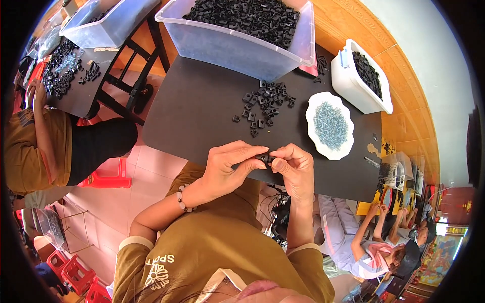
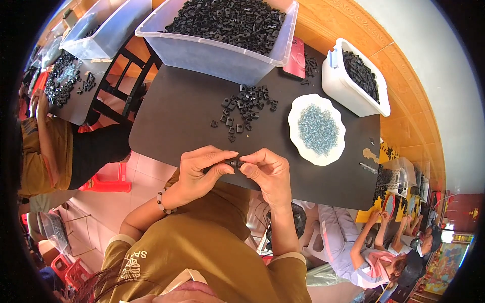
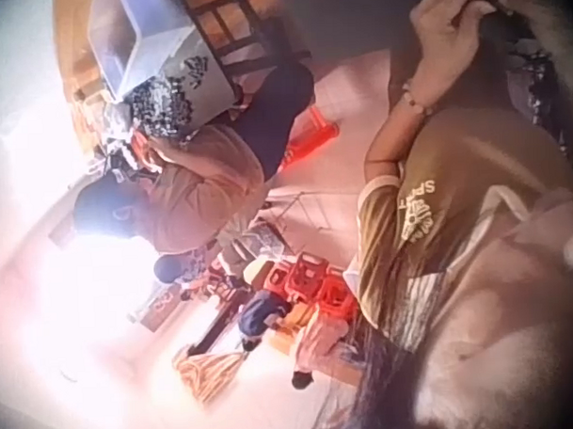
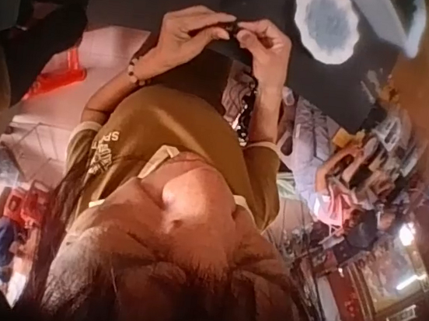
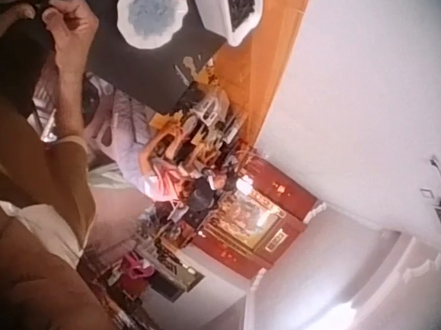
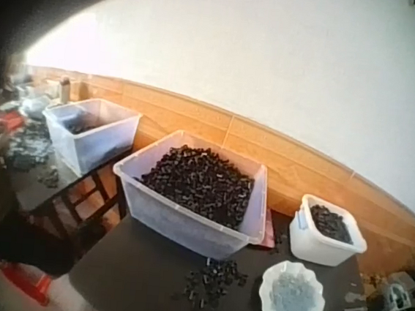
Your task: The person assembles small hardware pieces by taking black plastic components and inserting springs into them by hand.
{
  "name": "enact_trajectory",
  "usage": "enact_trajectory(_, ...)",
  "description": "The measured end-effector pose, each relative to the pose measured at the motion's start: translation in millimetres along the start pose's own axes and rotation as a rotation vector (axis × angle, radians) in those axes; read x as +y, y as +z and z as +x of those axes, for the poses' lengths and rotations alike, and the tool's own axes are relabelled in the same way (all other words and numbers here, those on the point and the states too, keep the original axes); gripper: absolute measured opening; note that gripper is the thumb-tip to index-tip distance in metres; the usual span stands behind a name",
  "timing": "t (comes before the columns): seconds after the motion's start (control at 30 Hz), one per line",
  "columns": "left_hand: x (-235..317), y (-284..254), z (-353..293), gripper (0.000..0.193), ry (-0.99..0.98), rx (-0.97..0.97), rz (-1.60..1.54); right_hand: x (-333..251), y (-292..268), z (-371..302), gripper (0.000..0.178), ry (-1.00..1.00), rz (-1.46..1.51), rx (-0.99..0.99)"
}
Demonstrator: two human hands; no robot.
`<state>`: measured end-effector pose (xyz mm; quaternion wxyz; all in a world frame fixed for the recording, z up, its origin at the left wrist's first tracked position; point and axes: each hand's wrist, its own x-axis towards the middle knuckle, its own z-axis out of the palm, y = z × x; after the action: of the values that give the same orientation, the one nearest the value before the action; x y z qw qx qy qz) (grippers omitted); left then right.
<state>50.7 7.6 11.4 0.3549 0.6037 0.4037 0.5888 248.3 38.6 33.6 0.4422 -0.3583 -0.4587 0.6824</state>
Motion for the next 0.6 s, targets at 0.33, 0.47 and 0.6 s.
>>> enact_trajectory(0.33, -4.5, 1.1, -3.8, 0.035, 0.239, 0.0, 0.14, 1.4, -7.2, -0.6, 0.011, 0.015, -0.035, -0.067)
enact_trajectory(0.47, -0.5, 0.9, -3.5, 0.039, 0.291, 0.002, 0.175, 0.4, -7.2, -1.7, 0.01, 0.011, -0.09, -0.066)
enact_trajectory(0.6, -1.9, 0.7, -6.9, 0.044, 0.276, -0.027, 0.17, -4.5, -2.1, -5.0, 0.008, -0.056, -0.246, -0.047)
